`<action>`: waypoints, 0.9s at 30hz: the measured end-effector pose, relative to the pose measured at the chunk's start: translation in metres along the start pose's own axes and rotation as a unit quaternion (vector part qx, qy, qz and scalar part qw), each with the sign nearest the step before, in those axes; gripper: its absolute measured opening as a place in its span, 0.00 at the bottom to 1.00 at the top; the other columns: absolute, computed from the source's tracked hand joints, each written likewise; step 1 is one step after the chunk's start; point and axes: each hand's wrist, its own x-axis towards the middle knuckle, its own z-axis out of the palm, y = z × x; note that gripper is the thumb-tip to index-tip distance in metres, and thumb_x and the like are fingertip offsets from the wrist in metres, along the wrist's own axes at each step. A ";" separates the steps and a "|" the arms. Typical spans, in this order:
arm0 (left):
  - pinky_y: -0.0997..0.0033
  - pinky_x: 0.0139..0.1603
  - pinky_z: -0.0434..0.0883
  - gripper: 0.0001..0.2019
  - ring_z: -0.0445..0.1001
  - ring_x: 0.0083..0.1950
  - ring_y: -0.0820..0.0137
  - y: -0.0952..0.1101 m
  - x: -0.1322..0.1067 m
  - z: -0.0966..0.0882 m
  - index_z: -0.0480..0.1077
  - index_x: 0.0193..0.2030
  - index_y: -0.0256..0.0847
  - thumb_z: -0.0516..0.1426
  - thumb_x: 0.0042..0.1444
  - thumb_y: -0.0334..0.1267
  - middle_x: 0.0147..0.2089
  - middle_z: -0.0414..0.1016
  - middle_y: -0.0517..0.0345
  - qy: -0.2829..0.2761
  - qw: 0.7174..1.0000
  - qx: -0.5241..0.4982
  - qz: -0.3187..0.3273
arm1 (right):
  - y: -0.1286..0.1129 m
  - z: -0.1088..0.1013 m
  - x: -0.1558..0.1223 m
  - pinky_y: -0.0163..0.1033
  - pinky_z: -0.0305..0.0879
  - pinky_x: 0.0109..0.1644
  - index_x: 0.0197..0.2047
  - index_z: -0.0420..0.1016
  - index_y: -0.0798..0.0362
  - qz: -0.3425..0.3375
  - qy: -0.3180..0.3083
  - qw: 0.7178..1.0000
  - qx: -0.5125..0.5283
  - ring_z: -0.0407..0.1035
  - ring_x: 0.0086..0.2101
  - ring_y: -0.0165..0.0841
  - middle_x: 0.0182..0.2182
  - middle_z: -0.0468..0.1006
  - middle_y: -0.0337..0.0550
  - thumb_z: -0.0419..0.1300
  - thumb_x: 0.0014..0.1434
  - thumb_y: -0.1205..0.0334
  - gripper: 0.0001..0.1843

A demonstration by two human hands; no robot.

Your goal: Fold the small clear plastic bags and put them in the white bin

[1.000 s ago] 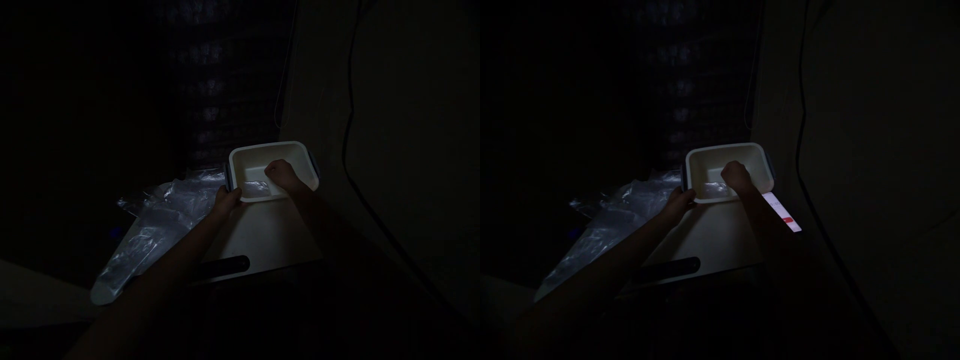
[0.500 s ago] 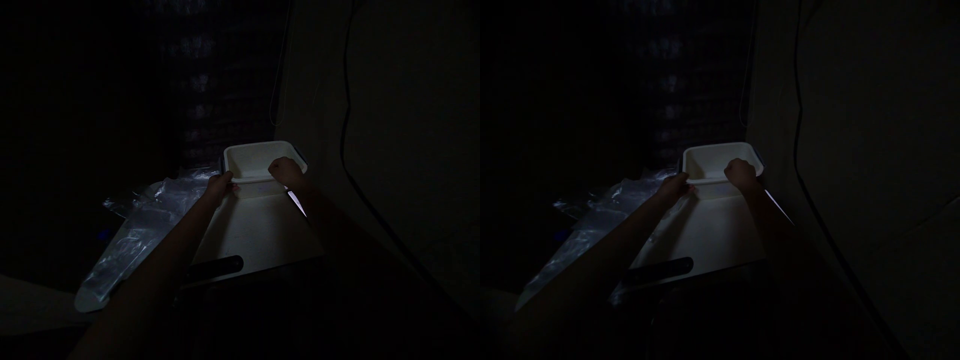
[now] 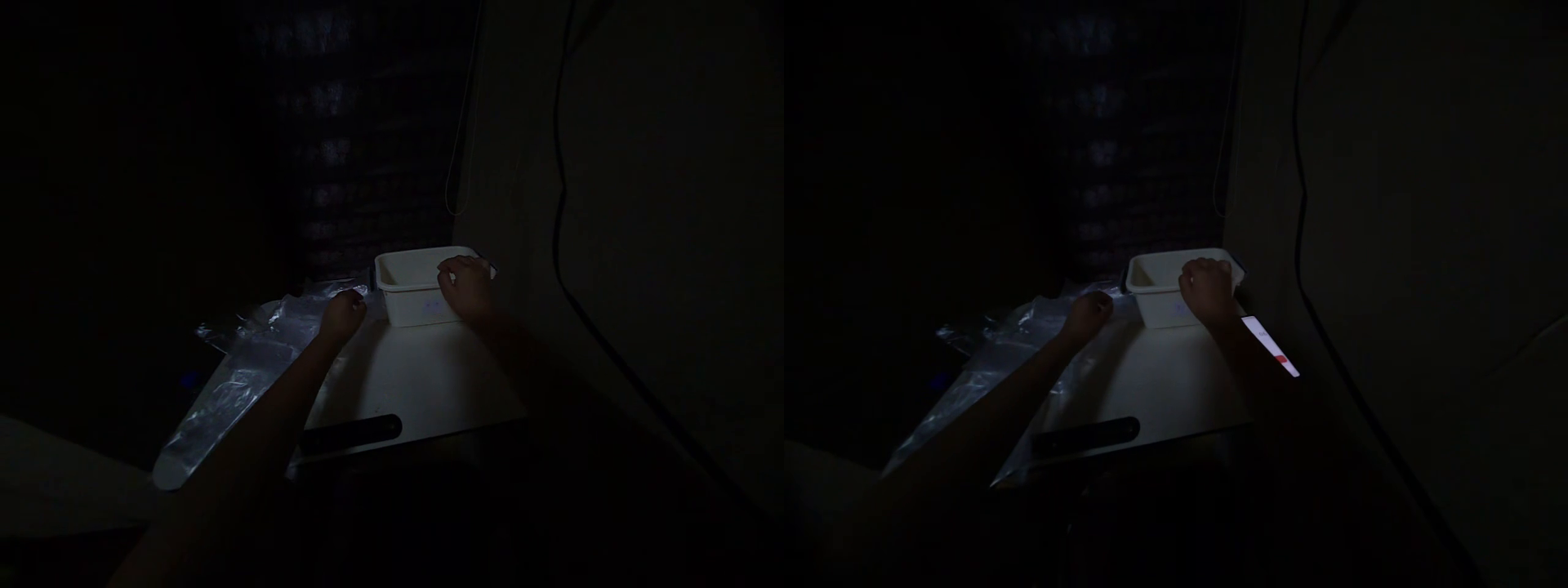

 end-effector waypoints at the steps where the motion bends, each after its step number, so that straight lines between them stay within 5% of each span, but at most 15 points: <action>1: 0.66 0.42 0.64 0.08 0.69 0.40 0.65 -0.004 -0.007 -0.002 0.68 0.32 0.36 0.49 0.47 0.33 0.36 0.71 0.49 -0.037 0.994 0.085 0.065 | -0.007 -0.001 -0.004 0.40 0.47 0.44 0.35 0.70 0.58 -0.033 0.000 0.999 -0.002 0.63 0.39 0.36 0.36 0.73 0.49 0.43 0.53 0.66 0.15; 4: 0.63 0.42 0.62 0.12 0.68 0.41 0.61 -0.013 -0.029 -0.003 0.70 0.32 0.34 0.49 0.47 0.37 0.37 0.71 0.44 -0.122 0.947 0.249 0.163 | -0.028 0.004 -0.023 0.40 0.46 0.42 0.32 0.70 0.57 -0.142 -0.055 0.988 -0.017 0.63 0.37 0.36 0.33 0.73 0.48 0.44 0.53 0.65 0.14; 9: 0.59 0.44 0.59 0.13 0.66 0.43 0.57 -0.017 -0.046 0.006 0.71 0.29 0.33 0.48 0.49 0.38 0.36 0.71 0.40 -0.138 0.920 0.330 0.157 | -0.036 0.025 -0.060 0.40 0.46 0.38 0.29 0.70 0.58 -0.271 -0.195 0.941 -0.051 0.64 0.33 0.35 0.30 0.74 0.48 0.46 0.51 0.66 0.12; 18: 0.68 0.40 0.62 0.10 0.69 0.39 0.60 -0.021 -0.038 0.011 0.71 0.29 0.33 0.50 0.47 0.32 0.34 0.71 0.41 -0.188 0.938 0.274 0.095 | -0.003 0.027 -0.068 0.38 0.47 0.35 0.30 0.71 0.59 -0.210 -0.245 0.942 -0.099 0.66 0.31 0.33 0.30 0.75 0.50 0.44 0.53 0.67 0.14; 27: 0.61 0.42 0.62 0.16 0.63 0.46 0.56 -0.015 -0.042 -0.014 0.67 0.41 0.30 0.46 0.47 0.30 0.42 0.67 0.39 -0.043 0.936 0.343 0.072 | -0.021 0.023 -0.067 0.40 0.49 0.36 0.32 0.72 0.60 -0.193 -0.273 0.936 -0.111 0.67 0.33 0.36 0.32 0.75 0.52 0.43 0.52 0.67 0.16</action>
